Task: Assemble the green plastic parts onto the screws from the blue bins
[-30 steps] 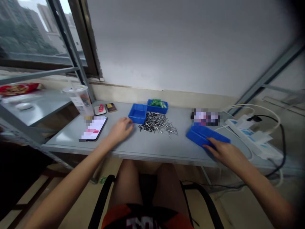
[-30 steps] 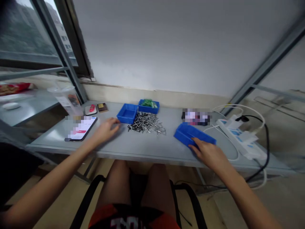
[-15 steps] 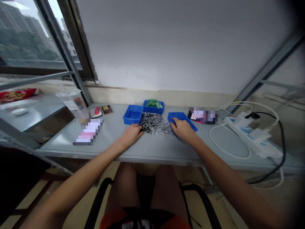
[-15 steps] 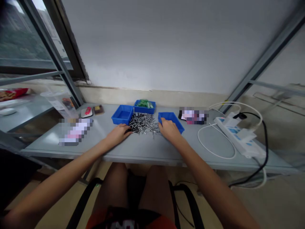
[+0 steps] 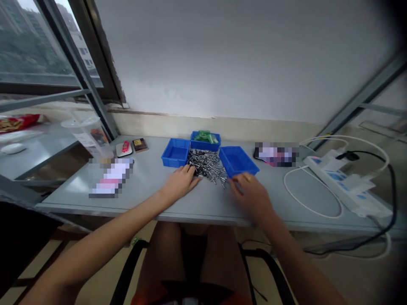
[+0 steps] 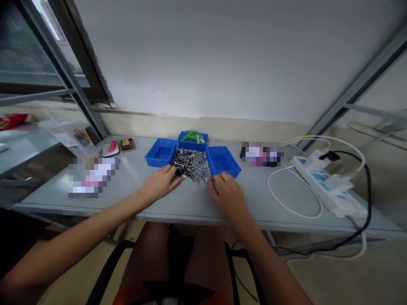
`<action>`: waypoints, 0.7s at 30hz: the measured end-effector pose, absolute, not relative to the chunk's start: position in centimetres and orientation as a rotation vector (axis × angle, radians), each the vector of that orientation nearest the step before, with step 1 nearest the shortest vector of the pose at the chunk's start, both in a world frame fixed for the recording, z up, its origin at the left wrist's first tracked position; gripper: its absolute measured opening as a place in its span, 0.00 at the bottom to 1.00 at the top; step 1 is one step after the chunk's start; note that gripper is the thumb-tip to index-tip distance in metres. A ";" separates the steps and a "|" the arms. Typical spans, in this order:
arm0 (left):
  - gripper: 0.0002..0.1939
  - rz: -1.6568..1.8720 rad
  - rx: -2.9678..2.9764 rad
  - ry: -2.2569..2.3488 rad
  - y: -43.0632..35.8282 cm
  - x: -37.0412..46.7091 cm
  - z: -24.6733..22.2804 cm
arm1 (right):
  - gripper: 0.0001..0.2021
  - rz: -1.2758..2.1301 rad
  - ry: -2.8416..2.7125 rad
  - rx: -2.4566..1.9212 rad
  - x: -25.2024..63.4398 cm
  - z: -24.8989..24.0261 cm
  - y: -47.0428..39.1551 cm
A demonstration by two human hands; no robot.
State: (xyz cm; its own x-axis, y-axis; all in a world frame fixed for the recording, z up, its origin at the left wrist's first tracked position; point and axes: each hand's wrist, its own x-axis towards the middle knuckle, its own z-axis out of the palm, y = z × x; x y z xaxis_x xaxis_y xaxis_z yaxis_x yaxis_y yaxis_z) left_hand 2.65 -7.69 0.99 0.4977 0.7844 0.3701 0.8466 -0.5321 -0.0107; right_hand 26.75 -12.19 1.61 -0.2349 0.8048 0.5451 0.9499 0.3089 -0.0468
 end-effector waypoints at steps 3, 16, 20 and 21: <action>0.16 -0.443 -2.751 -1.181 -8.5 1.1 1.0 | 0.13 -0.338 -2.259 -1.563 26.7 -0.4 -14.6; 0.15 -0.445 -2.793 -1.123 -6.8 2.6 0.1 | 0.16 -0.202 -2.451 -1.370 22.2 -0.5 -8.1; 0.14 -0.374 -2.702 -1.139 -6.3 3.2 0.3 | 0.14 -0.248 -2.398 -1.367 22.8 -0.4 -9.6; 0.13 -0.362 -2.685 -1.135 -6.2 3.4 0.4 | 0.14 -0.261 -2.374 -1.368 22.9 -0.4 -10.2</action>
State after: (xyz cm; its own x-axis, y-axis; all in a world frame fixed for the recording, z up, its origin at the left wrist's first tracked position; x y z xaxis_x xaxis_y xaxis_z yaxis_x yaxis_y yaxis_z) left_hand 3.41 -6.19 0.44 0.6745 0.6741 0.3010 0.7240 -0.6838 -0.0910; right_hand 22.95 -10.22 -0.40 -0.4496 0.7894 0.4180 0.8614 0.5069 -0.0309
